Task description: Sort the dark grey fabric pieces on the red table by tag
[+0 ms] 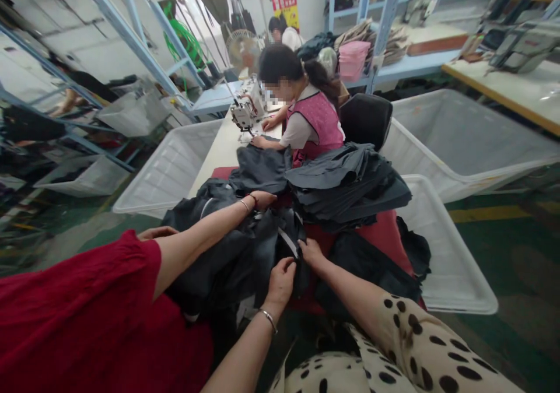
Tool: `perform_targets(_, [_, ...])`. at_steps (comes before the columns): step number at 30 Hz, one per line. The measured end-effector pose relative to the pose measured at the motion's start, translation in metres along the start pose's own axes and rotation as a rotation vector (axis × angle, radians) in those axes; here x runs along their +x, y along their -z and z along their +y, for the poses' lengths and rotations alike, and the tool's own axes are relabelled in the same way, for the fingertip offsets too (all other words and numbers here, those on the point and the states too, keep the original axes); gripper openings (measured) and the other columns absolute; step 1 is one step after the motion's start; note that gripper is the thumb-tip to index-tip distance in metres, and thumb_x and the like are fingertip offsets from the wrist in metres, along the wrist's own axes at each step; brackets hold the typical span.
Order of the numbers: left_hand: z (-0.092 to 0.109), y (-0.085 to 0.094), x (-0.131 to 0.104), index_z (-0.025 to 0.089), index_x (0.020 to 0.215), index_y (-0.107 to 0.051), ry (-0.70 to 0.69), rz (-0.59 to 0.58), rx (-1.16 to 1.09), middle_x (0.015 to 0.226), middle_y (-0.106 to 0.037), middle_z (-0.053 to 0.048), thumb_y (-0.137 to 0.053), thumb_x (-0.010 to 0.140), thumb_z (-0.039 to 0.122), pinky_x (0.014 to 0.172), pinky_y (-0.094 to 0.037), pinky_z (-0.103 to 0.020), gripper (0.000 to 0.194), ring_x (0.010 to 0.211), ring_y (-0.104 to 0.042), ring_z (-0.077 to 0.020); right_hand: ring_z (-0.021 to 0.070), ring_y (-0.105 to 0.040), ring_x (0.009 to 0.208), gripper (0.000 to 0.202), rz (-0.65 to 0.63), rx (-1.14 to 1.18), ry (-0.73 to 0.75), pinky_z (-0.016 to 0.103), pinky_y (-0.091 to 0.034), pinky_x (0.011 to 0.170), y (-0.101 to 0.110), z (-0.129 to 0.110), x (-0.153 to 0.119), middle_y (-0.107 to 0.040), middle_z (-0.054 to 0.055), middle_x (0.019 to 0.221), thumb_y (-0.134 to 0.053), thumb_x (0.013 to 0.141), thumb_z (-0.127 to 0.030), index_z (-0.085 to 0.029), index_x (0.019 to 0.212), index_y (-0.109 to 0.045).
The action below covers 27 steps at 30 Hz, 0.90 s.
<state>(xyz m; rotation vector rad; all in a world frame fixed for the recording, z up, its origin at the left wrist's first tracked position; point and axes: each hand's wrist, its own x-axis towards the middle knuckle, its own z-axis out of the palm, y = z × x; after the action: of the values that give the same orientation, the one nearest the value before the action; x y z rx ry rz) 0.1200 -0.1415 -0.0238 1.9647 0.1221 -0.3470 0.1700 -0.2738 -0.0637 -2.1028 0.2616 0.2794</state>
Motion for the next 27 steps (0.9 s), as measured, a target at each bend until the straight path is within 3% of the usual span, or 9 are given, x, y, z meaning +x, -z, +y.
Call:
perform_targets(3, [0.015, 0.012, 0.002, 0.011, 0.106, -0.061, -0.002, 0.070, -0.076, 0.102, -0.065, -0.012, -0.048, 0.080, 0.042, 0.066, -0.051, -0.028, 0.042, 0.088, -0.061, -0.0209, 0.0140, -0.055, 0.066, 0.036, 0.019, 0.208, 0.071, 0.026, -0.043, 0.062, 0.028, -0.012, -0.020, -0.060, 0.004, 0.070, -0.037, 0.086, -0.040, -0.012, 0.077, -0.057])
perform_targets(8, [0.031, 0.023, 0.009, 0.012, 0.106, -0.062, 0.017, 0.104, -0.193, 0.108, -0.062, -0.014, -0.059, 0.073, 0.043, 0.068, -0.048, -0.027, 0.046, 0.094, -0.059, -0.0224, 0.0137, -0.049, 0.065, 0.044, 0.000, 0.409, 0.216, 0.026, -0.042, 0.062, 0.080, -0.040, -0.073, -0.056, 0.002, 0.069, -0.043, 0.078, -0.054, -0.013, 0.075, -0.055])
perform_targets(11, [0.044, 0.021, 0.000, 0.010, 0.093, -0.064, 0.045, 0.031, -0.271, 0.083, -0.065, -0.012, -0.056, 0.073, 0.056, 0.060, -0.046, -0.027, 0.051, 0.074, -0.061, -0.0200, 0.0128, -0.048, 0.063, 0.042, -0.044, 0.468, 0.260, 0.026, -0.042, 0.061, 0.099, -0.057, -0.099, -0.056, 0.002, 0.069, -0.047, 0.079, -0.053, -0.013, 0.074, -0.056])
perform_targets(14, [0.063, 0.019, -0.021, 0.011, 0.096, -0.062, 0.054, -0.159, -0.466, 0.076, -0.063, -0.008, -0.039, 0.079, 0.067, 0.059, -0.048, -0.027, 0.062, 0.067, -0.061, -0.0170, 0.0126, -0.048, 0.063, 0.038, -0.048, 0.502, 0.300, 0.026, -0.042, 0.062, 0.101, -0.063, -0.114, -0.056, 0.002, 0.070, -0.049, 0.081, -0.049, -0.013, 0.076, -0.059])
perform_targets(17, [0.079, 0.018, -0.040, 0.013, 0.089, -0.058, 0.092, -0.311, -0.682, 0.073, -0.062, -0.004, -0.055, 0.076, 0.057, 0.060, -0.048, -0.025, 0.046, 0.065, -0.061, -0.0144, 0.0128, -0.049, 0.063, 0.034, -0.075, 0.480, 0.293, 0.026, -0.042, 0.063, 0.094, -0.062, -0.124, -0.057, 0.001, 0.069, -0.051, 0.081, -0.044, -0.012, 0.079, -0.063])
perform_targets(20, [0.084, 0.021, -0.049, 0.014, 0.079, -0.054, 0.131, -0.257, -0.710, 0.068, -0.061, 0.000, -0.074, 0.064, 0.038, 0.055, -0.048, -0.024, 0.035, 0.057, -0.058, -0.0125, 0.0141, -0.053, 0.069, 0.024, -0.143, 0.336, 0.310, 0.025, -0.043, 0.065, 0.091, -0.059, -0.138, -0.061, 0.001, 0.075, -0.054, 0.079, -0.034, -0.013, 0.084, -0.065])
perform_targets(23, [0.087, 0.029, -0.064, 0.014, 0.091, -0.058, 0.166, -0.300, -0.740, 0.073, -0.066, -0.003, -0.074, 0.063, 0.028, 0.058, -0.049, -0.027, 0.036, 0.060, -0.060, -0.0149, 0.0144, -0.055, 0.070, 0.020, -0.148, 0.106, 0.328, 0.024, -0.041, 0.066, 0.096, -0.051, -0.149, -0.063, -0.002, 0.076, -0.053, 0.075, -0.021, -0.018, 0.089, -0.067])
perform_targets(25, [0.094, 0.036, -0.084, 0.015, 0.097, -0.060, 0.201, -0.408, -0.825, 0.077, -0.067, -0.004, -0.071, 0.062, 0.020, 0.061, -0.050, -0.028, 0.037, 0.063, -0.061, -0.0163, 0.0154, -0.055, 0.070, 0.020, -0.087, 0.128, 0.268, 0.025, -0.041, 0.067, 0.102, -0.042, -0.150, -0.064, -0.002, 0.073, -0.054, 0.071, -0.020, -0.019, 0.086, -0.068])
perform_targets(27, [0.103, 0.042, -0.111, 0.015, 0.095, -0.062, 0.222, -0.615, -0.940, 0.080, -0.068, -0.005, -0.067, 0.057, 0.013, 0.063, -0.049, -0.028, 0.038, 0.068, -0.063, -0.0182, 0.0177, -0.056, 0.071, 0.018, -0.032, 0.276, 0.178, 0.027, -0.043, 0.068, 0.106, -0.032, -0.144, -0.065, 0.001, 0.073, -0.057, 0.068, -0.025, -0.016, 0.079, -0.068])
